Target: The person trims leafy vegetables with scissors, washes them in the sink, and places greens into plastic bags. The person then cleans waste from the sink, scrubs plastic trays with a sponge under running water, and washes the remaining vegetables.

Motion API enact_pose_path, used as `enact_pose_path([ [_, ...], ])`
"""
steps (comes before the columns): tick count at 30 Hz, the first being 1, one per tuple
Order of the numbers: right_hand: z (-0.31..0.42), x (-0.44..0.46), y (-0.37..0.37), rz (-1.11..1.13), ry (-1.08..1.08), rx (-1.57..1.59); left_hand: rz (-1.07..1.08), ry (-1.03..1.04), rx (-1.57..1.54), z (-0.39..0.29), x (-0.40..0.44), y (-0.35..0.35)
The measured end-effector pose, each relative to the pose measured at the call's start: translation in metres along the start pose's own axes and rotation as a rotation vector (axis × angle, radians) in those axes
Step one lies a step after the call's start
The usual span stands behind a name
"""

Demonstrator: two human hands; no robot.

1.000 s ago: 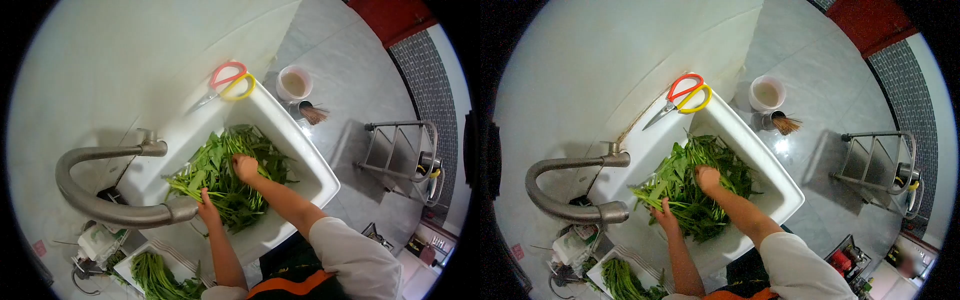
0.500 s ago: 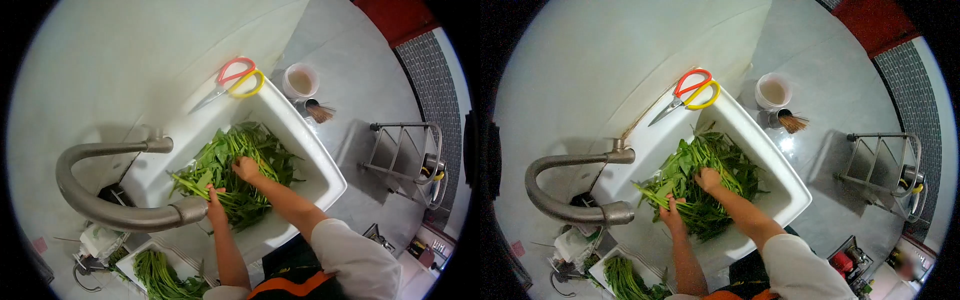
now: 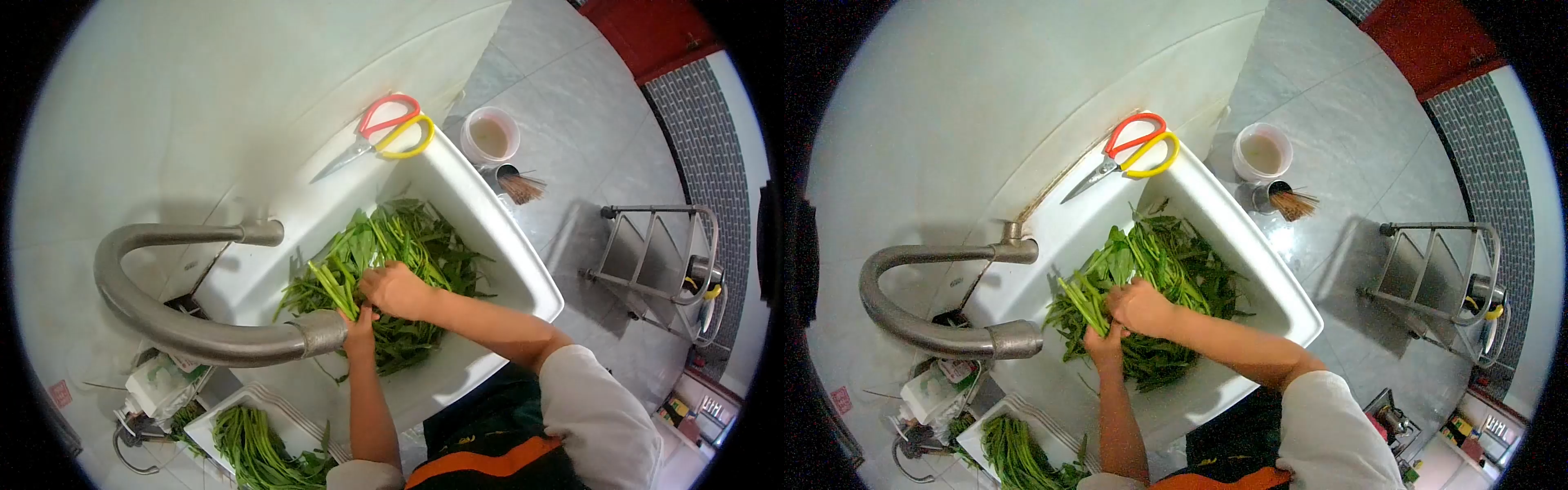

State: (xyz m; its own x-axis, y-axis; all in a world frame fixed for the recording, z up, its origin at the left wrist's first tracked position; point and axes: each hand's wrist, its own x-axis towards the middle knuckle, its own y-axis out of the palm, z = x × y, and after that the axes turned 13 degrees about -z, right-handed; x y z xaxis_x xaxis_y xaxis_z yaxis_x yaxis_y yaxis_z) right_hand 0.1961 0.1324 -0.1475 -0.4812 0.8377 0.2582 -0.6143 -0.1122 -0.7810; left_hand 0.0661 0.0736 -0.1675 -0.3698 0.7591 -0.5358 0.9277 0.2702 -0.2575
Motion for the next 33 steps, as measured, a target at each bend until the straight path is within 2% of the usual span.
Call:
enact_pose_path([
  [2, -0.004, 0.007, -0.003, -0.117, -0.109, -0.242, -0.234, 0.099, 0.097, -0.007, -0.003, 0.004],
  [4, -0.03, 0.021, -0.015, -0.32, 0.188, -0.155, -0.312, 0.024, 0.179, -0.008, -0.004, -0.001],
  [5, -0.042, 0.027, -0.016, -0.487, 0.262, -0.16, -0.33, -0.008, 0.173, -0.005, -0.003, -0.004],
  [7, -0.058, 0.028, -0.012, -0.317, 0.481, -0.298, -0.366, -0.071, 0.16, -0.002, -0.002, -0.009],
  [8, -0.062, 0.023, -0.001, -0.322, 0.482, -0.303, -0.347, -0.015, 0.123, -0.001, -0.002, -0.01],
  [10, -0.061, 0.013, 0.024, 0.054, 0.669, -0.185, -0.33, 0.042, 0.081, -0.004, 0.002, -0.008],
  [13, -0.058, -0.014, 0.059, 0.275, 0.771, -0.172, -0.318, -0.044, 0.106, -0.001, 0.006, -0.009],
  [15, -0.059, -0.026, 0.086, 0.243, 0.733, -0.252, -0.327, 0.268, 0.239, 0.009, 0.012, -0.011],
  [16, -0.06, -0.03, 0.094, 0.213, 0.695, -0.337, -0.328, 0.267, 0.242, 0.01, 0.012, -0.011],
  [17, -0.064, -0.035, 0.099, 0.216, 0.697, -0.336, -0.384, 0.128, 0.199, 0.011, 0.01, -0.01],
  [19, -0.059, -0.028, 0.075, -0.003, 0.836, 0.402, -0.437, -0.007, 0.148, 0.011, 0.012, -0.009],
  [20, -0.054, -0.025, 0.062, 0.0, 0.833, 0.4, -0.389, -0.028, 0.055, 0.016, 0.013, -0.01],
  [22, -0.039, -0.022, 0.036, -0.06, 0.727, 0.781, -0.338, -0.051, -0.037, 0.009, 0.008, -0.009],
  [23, -0.032, -0.021, 0.028, -0.059, 0.727, 0.777, -0.28, -0.023, -0.059, -0.002, 0.001, -0.004],
  [25, -0.022, -0.021, 0.018, 0.042, 0.779, 1.123, -0.221, 0.009, -0.086, -0.007, -0.001, 0.002],
  [27, -0.018, -0.019, 0.015, 0.048, 0.733, 1.103, 0.05, 0.046, -0.198, 0.001, 0.006, 0.003],
  [29, -0.016, -0.015, 0.006, 0.02, 0.742, 0.965, -0.002, 0.03, -0.14, 0.003, 0.01, 0.004],
  [32, -0.021, -0.014, 0.011, 0.01, 0.697, 1.077, 0.049, 0.02, -0.182, 0.009, 0.014, 0.002],
  [33, -0.021, -0.012, 0.009, 0.012, 0.689, 1.122, 0.002, -0.001, -0.206, 0.006, 0.011, 0.004],
])
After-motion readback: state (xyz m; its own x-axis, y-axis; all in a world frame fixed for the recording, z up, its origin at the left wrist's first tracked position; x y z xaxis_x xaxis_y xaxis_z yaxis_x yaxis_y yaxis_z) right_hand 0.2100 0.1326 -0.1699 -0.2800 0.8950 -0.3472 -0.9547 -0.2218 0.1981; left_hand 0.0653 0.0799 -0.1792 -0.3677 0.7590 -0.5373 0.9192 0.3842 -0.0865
